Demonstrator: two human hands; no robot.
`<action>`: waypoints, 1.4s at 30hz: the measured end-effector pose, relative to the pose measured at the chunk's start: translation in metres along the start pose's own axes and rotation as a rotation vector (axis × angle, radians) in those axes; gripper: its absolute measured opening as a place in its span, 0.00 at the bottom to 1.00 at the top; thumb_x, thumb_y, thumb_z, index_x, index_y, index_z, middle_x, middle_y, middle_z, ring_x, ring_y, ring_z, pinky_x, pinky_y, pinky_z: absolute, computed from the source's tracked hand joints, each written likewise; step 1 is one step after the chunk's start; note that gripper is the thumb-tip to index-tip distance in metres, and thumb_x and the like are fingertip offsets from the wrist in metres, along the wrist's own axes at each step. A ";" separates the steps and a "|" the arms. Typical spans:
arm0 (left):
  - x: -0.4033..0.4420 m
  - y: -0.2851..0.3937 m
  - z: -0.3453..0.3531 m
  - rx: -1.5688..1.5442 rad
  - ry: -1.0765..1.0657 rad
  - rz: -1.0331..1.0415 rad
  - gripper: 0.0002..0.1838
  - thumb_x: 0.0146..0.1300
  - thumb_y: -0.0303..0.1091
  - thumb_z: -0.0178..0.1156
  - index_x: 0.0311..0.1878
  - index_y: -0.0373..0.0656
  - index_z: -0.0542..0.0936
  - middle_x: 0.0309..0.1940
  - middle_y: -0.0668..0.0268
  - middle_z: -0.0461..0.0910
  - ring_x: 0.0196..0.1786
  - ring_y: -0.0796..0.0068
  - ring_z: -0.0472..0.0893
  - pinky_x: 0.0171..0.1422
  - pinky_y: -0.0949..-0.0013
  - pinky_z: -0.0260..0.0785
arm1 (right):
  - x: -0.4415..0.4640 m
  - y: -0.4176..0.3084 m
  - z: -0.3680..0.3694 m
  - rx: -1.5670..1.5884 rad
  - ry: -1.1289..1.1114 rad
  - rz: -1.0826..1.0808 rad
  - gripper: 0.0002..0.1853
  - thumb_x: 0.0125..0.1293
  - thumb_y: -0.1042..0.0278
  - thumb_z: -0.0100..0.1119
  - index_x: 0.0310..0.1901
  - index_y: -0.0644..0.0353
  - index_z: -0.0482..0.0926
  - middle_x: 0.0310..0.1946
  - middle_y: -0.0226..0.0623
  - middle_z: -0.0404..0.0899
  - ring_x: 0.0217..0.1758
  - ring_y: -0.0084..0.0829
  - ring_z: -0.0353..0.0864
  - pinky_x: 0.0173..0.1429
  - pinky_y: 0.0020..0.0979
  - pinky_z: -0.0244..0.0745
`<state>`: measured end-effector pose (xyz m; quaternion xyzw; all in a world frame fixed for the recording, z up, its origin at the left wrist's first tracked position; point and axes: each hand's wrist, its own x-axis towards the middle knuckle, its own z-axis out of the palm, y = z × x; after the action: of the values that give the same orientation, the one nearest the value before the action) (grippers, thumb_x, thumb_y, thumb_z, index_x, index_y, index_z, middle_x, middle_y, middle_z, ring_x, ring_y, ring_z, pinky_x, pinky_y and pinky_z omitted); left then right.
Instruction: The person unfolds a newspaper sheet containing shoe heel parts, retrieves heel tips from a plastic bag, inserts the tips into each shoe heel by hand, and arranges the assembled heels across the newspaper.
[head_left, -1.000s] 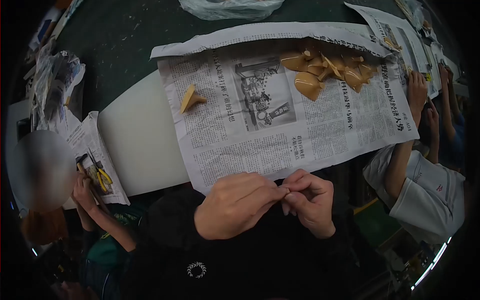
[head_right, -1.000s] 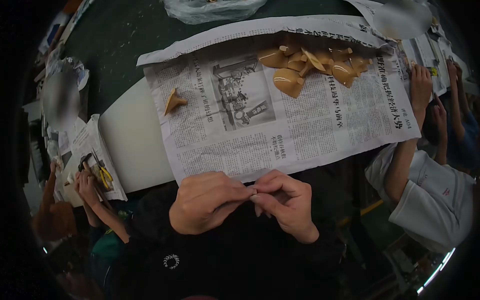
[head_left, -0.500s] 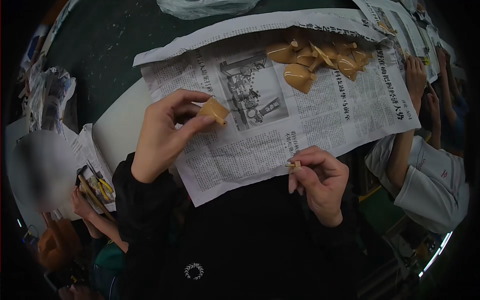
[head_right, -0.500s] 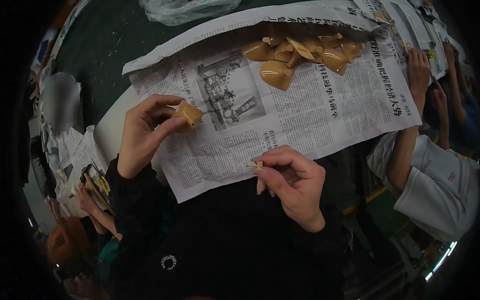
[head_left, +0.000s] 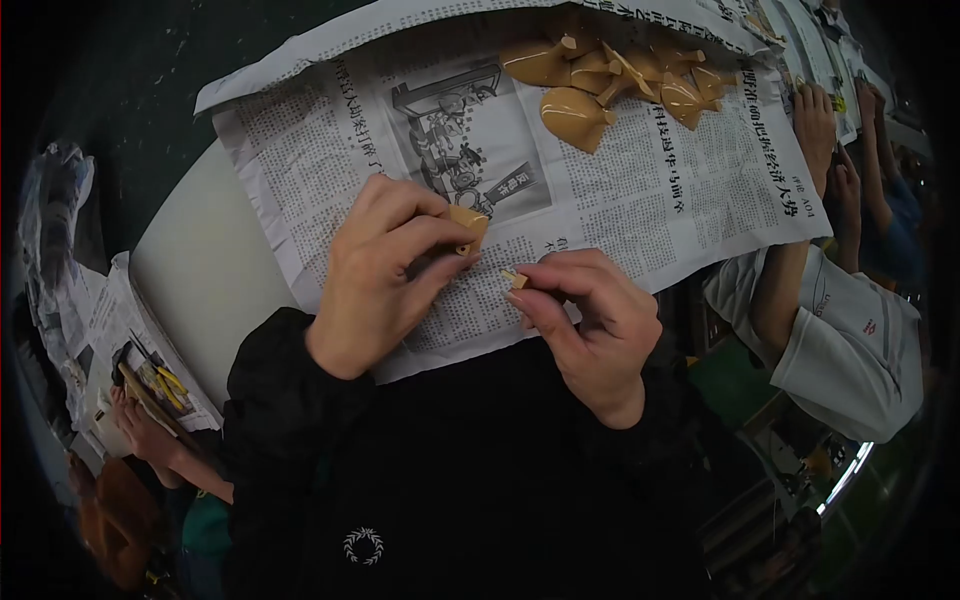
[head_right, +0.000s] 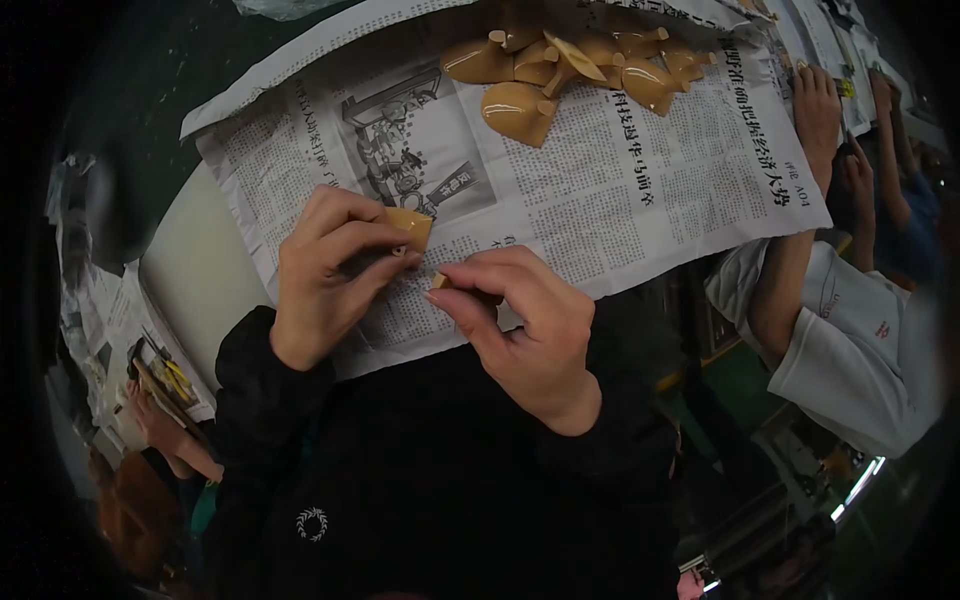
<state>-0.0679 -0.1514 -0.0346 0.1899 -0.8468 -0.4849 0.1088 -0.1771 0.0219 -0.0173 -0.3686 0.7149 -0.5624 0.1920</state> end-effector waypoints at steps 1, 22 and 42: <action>0.001 -0.002 0.002 0.017 -0.001 0.088 0.16 0.44 0.24 0.74 0.39 0.42 0.84 0.38 0.66 0.78 0.45 0.63 0.74 0.45 0.65 0.70 | 0.001 -0.001 0.002 -0.007 -0.004 0.005 0.11 0.56 0.81 0.72 0.41 0.68 0.82 0.35 0.39 0.83 0.28 0.23 0.83 0.29 0.20 0.77; 0.003 -0.010 0.011 -0.059 0.096 0.147 0.15 0.39 0.21 0.75 0.34 0.43 0.85 0.36 0.69 0.81 0.39 0.66 0.76 0.39 0.68 0.71 | 0.016 -0.017 0.017 -0.341 -0.133 -0.012 0.13 0.56 0.84 0.69 0.43 0.67 0.81 0.37 0.39 0.80 0.32 0.32 0.84 0.31 0.27 0.79; 0.002 -0.010 0.012 -0.086 0.106 0.154 0.16 0.37 0.20 0.74 0.33 0.41 0.84 0.33 0.68 0.79 0.36 0.65 0.74 0.37 0.68 0.69 | 0.016 -0.016 0.018 -0.351 -0.153 0.009 0.15 0.54 0.83 0.71 0.43 0.67 0.79 0.36 0.40 0.80 0.30 0.29 0.82 0.29 0.26 0.77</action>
<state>-0.0720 -0.1482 -0.0495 0.1449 -0.8304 -0.5002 0.1982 -0.1700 -0.0034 -0.0053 -0.4348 0.7871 -0.3984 0.1809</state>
